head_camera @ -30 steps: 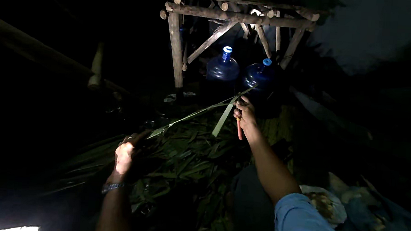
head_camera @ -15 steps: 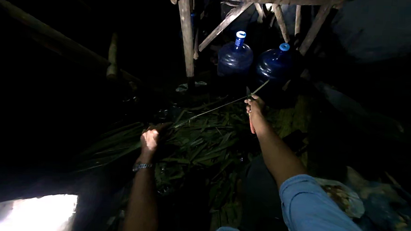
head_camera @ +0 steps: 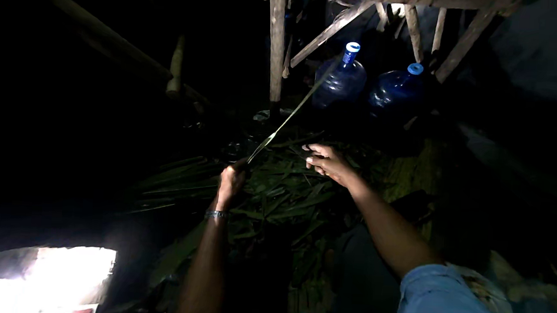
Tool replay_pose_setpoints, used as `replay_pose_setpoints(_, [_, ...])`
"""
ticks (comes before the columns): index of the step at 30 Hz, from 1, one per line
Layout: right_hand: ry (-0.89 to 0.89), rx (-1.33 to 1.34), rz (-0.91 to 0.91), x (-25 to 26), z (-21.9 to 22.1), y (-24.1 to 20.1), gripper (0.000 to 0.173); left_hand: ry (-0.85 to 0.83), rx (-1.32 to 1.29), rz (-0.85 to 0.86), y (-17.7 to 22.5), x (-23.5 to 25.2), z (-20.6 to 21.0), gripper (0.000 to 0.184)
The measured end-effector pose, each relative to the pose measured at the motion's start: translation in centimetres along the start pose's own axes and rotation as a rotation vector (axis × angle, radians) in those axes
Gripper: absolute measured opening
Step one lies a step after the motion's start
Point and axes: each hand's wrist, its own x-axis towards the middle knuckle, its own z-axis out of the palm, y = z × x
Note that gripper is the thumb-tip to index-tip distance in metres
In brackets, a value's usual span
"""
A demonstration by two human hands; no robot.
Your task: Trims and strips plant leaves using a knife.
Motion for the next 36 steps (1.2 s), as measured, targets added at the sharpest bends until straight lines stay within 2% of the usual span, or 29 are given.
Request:
replay_pose_setpoints(4, [0.064, 0.115, -0.217, -1.3, 3.3, -2.7, 0.042, -0.150, -0.218, 0.052, 1.2, -0.2, 1.2, 0.025])
replay_pose_setpoints(7, [0.129, 0.134, -0.252, -1.7, 3.7, -2.8, 0.042, -0.274, -0.205, 0.080, 1.4, -0.6, 2.0, 0.027])
replay_pose_setpoints(11, [0.168, 0.133, -0.214, -1.7, 3.4, -2.5, 0.029, -0.393, -0.210, 0.097, 1.5, -1.4, 2.6, 0.028])
replay_pose_setpoints(13, [0.187, 0.147, -0.228, -1.7, 3.5, -2.3, 0.026, -0.395, -0.215, 0.098, 1.5, -1.7, 2.3, 0.028])
replay_pose_setpoints(20, [0.324, 0.262, -0.246, -1.8, 3.1, -3.2, 0.031, -0.446, -0.277, 0.089, 0.6, -2.3, 0.5, 0.025])
replay_pose_setpoints(27, [0.446, 0.329, -0.215, -2.9, -0.5, -3.4, 0.033, -0.478, -0.282, 0.092, -0.3, -2.7, -1.9, 0.027])
replay_pose_setpoints(31, [0.589, 0.407, -0.177, -4.3, -3.0, -4.3, 0.034, -0.515, -0.306, -0.007, -1.2, -2.9, -3.2, 0.023])
replay_pose_setpoints(33, [0.674, 0.519, -0.232, -3.7, -4.7, -4.0, 0.034, -0.480, -0.335, -0.053, -1.2, -3.2, -3.7, 0.024])
replay_pose_setpoints(36, [0.622, 0.462, -0.214, -4.2, -4.6, -3.6, 0.030, -0.442, -0.273, 0.018, -1.3, -2.8, -3.6, 0.023])
